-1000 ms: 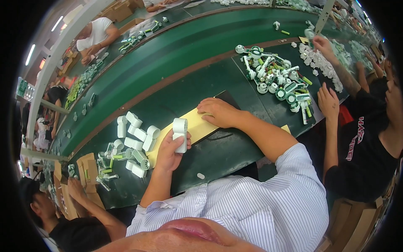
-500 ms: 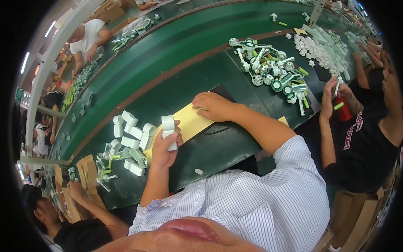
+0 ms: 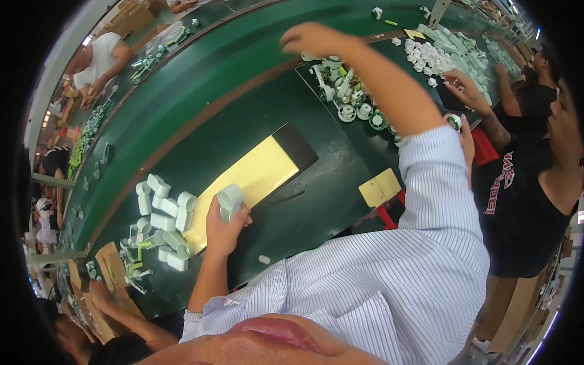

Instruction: The person assembles portable handheld fans on an assembly line by inserting battery and motor components into plastic fan casings and snapping the outer covers closed by hand.

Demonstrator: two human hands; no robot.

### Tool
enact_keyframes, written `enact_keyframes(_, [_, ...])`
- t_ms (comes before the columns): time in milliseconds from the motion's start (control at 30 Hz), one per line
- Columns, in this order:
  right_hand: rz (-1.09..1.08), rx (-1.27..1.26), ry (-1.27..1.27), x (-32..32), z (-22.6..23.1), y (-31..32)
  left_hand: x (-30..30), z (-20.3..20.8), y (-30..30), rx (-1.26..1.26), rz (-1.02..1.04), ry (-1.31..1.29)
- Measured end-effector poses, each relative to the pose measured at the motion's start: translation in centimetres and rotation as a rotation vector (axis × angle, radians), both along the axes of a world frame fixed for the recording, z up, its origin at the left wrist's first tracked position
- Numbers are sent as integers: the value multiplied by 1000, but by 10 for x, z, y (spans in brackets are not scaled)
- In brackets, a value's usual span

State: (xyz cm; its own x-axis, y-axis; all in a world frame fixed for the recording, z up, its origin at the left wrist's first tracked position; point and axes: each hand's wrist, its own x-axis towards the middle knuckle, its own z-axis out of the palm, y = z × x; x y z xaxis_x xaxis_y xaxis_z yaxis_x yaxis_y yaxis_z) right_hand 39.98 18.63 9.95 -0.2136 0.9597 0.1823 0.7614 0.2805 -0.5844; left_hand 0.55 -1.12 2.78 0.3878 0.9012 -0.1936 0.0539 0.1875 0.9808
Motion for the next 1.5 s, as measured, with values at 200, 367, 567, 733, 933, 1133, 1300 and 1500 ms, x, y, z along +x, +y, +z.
enact_keyframes(200, [-669, 51, -693, 341, -46, 102, -2, -19, 17, 97, -244, 270])
enact_keyframes(367, [-701, -40, -515, 406, -101, 147, -10, -7, 26, -93, -391, 218])
enact_keyframes(567, [-487, -305, -709, 417, -122, 164, -19, -12, 32, -243, -364, 112])
enact_keyframes(733, [-474, -169, -833, 431, -99, 144, -11, -13, 38, -132, -412, 97])
enact_keyframes(933, [-493, -177, 535, 305, -42, 123, -1, 2, 23, -106, -272, 38])
enact_keyframes(1133, [-59, -354, 917, 110, 25, 60, -6, 5, 9, -47, -8, -202])
enact_keyframes(1300, [224, -543, 1384, -62, 7, -25, 4, 18, 1, 103, 187, -262])
enact_keyframes(1500, [162, -507, 1686, -190, -35, -148, 5, 27, -1, 870, 239, 86])
